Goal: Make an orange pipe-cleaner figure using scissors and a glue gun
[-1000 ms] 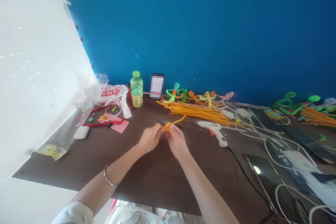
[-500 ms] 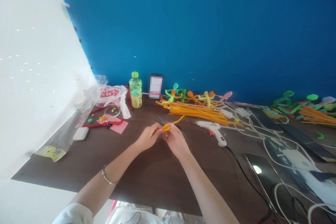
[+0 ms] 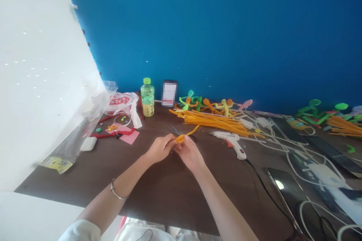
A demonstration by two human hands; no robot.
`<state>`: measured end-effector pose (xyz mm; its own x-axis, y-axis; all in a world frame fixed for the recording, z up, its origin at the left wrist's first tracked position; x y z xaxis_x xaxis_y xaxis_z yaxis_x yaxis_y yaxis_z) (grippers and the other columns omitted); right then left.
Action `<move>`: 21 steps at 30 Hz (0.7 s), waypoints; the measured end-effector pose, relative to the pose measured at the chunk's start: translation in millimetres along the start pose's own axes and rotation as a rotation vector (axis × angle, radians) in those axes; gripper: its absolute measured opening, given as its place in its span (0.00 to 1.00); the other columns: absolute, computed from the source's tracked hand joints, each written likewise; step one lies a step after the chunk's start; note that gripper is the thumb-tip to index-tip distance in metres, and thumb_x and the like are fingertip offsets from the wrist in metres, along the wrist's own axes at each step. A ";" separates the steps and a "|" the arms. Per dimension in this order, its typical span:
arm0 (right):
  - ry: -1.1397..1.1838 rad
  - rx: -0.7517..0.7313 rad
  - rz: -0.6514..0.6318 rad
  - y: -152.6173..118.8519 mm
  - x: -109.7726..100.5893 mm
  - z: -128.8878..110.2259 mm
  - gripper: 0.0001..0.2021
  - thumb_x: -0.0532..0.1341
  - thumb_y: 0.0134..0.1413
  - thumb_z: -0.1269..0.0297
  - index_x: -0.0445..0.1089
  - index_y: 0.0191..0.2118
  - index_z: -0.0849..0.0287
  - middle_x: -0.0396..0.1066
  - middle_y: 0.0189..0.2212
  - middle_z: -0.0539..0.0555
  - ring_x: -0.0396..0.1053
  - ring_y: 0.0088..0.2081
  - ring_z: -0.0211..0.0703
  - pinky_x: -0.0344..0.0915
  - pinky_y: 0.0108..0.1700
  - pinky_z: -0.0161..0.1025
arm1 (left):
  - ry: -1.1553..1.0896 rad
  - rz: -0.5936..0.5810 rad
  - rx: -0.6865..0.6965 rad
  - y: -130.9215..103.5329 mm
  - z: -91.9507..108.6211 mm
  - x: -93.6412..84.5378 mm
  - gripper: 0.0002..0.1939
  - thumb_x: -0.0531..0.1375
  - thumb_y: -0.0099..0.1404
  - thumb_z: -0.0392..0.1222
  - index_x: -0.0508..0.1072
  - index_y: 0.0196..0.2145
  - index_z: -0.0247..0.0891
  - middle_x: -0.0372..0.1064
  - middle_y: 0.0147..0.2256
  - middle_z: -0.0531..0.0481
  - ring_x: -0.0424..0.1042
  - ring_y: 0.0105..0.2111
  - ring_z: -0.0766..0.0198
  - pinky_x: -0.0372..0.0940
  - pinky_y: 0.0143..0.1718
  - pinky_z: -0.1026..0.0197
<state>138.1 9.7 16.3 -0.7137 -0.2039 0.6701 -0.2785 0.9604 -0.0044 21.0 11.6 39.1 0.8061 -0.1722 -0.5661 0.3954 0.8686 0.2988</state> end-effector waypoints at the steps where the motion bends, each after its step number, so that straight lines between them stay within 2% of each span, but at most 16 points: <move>1: -0.021 -0.001 -0.007 -0.2 0.7 -0.8 0.10 0.63 0.46 0.57 0.66 0.24 0.56 0.59 0.21 0.47 0.54 0.24 0.35 0.59 0.32 0.37 | 0.005 -0.004 -0.001 0.0 -0.2 -0.3 0.11 0.47 0.64 0.42 0.65 0.30 0.38 0.69 0.26 0.52 0.67 0.25 0.68 0.59 0.28 0.67; 11: -0.186 -0.050 -0.018 -0.6 3.3 -12.1 0.13 0.64 0.43 0.53 0.66 0.22 0.58 0.60 0.21 0.48 0.55 0.24 0.35 0.56 0.29 0.36 | 0.041 -0.047 0.032 -1.1 -1.6 -0.4 0.11 0.47 0.64 0.43 0.65 0.31 0.37 0.68 0.26 0.52 0.65 0.24 0.68 0.55 0.26 0.66; 21: -0.174 -0.067 0.005 -0.1 1.6 -11.7 0.11 0.64 0.44 0.56 0.67 0.24 0.58 0.60 0.22 0.47 0.55 0.25 0.34 0.55 0.30 0.34 | 0.116 -0.049 0.070 -1.9 -1.6 1.0 0.12 0.46 0.65 0.44 0.65 0.32 0.37 0.67 0.25 0.52 0.65 0.23 0.69 0.54 0.25 0.68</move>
<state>144.5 11.5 26.1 -0.8172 -0.2230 0.5315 -0.2350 0.9709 0.0460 20.3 10.6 36.7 0.7302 -0.1552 -0.6654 0.4660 0.8253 0.3189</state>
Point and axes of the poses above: each hand's wrist, its own y-axis towards the middle knuckle, its own x-axis out of the palm, z = x × y, the point moved 4 cm from there along y, towards the middle knuckle
